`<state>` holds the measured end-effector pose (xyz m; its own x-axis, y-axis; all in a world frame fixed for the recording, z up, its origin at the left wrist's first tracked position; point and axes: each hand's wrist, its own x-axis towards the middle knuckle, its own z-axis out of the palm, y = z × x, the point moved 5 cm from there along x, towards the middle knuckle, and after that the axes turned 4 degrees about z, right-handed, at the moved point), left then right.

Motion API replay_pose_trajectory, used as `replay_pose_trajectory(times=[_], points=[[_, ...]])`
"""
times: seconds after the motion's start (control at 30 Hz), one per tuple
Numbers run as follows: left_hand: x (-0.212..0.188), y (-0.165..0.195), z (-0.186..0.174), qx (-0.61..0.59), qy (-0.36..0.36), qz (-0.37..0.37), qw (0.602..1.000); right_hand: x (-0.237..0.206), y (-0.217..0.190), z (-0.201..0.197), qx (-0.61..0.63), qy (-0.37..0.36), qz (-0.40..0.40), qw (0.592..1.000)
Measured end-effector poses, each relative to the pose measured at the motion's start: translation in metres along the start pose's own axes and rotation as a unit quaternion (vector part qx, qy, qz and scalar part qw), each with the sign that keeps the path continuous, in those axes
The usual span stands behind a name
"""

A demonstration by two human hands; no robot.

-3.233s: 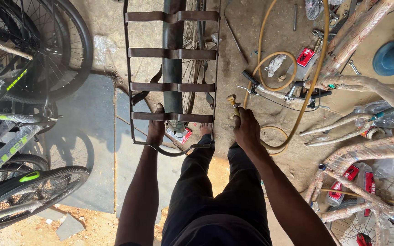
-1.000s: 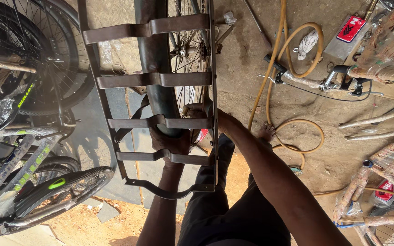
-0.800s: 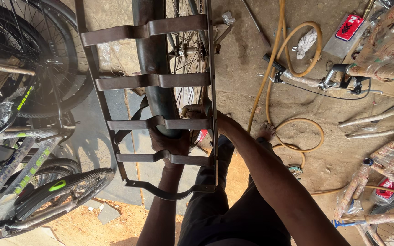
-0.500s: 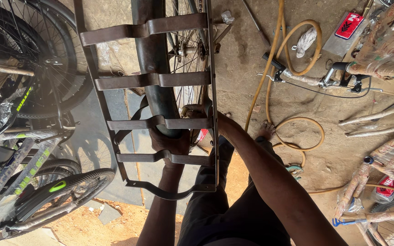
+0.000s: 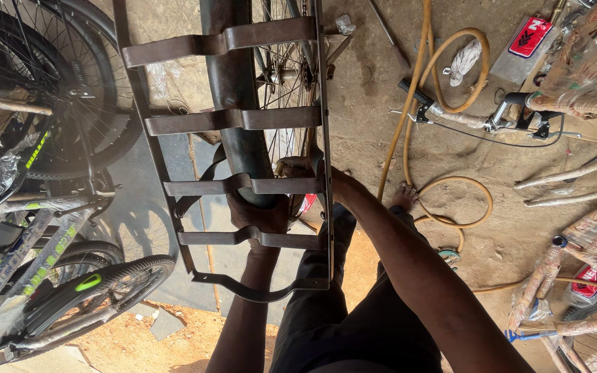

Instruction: The person works on a bicycle in a cluttered workshop. They handle a hose, then sit on the floor to adjust the handlebar brake levers and cables using a wrench and screwdriver.

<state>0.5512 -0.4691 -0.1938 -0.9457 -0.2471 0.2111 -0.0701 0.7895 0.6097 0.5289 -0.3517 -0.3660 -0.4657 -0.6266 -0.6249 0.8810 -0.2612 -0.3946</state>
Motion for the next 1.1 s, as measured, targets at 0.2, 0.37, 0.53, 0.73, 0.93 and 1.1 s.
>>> replay_pose_trajectory(times=[0.2,0.37,0.53,0.73,0.93,1.1], points=[[0.0,-0.002,0.001,0.022,-0.009,-0.015,1.0,-0.002,-0.008,0.005,-0.027,-0.008,0.006,1.0],[0.001,0.0,0.002,0.027,-0.013,0.003,1.0,0.006,-0.03,0.006,-0.236,-0.027,0.001,0.971],[0.003,0.002,0.001,0.005,-0.006,-0.003,1.0,0.023,-0.041,0.003,-0.441,0.002,0.015,0.897],[0.005,0.003,0.001,0.037,-0.013,-0.02,0.999,0.018,-0.039,0.006,-0.337,-0.056,-0.048,0.939],[0.006,0.005,-0.001,0.004,-0.013,-0.025,1.0,0.029,-0.043,0.011,-0.417,-0.021,-0.007,0.908],[0.005,0.002,0.0,0.014,-0.024,-0.047,0.999,0.023,-0.042,0.012,-0.429,-0.035,0.033,0.902]])
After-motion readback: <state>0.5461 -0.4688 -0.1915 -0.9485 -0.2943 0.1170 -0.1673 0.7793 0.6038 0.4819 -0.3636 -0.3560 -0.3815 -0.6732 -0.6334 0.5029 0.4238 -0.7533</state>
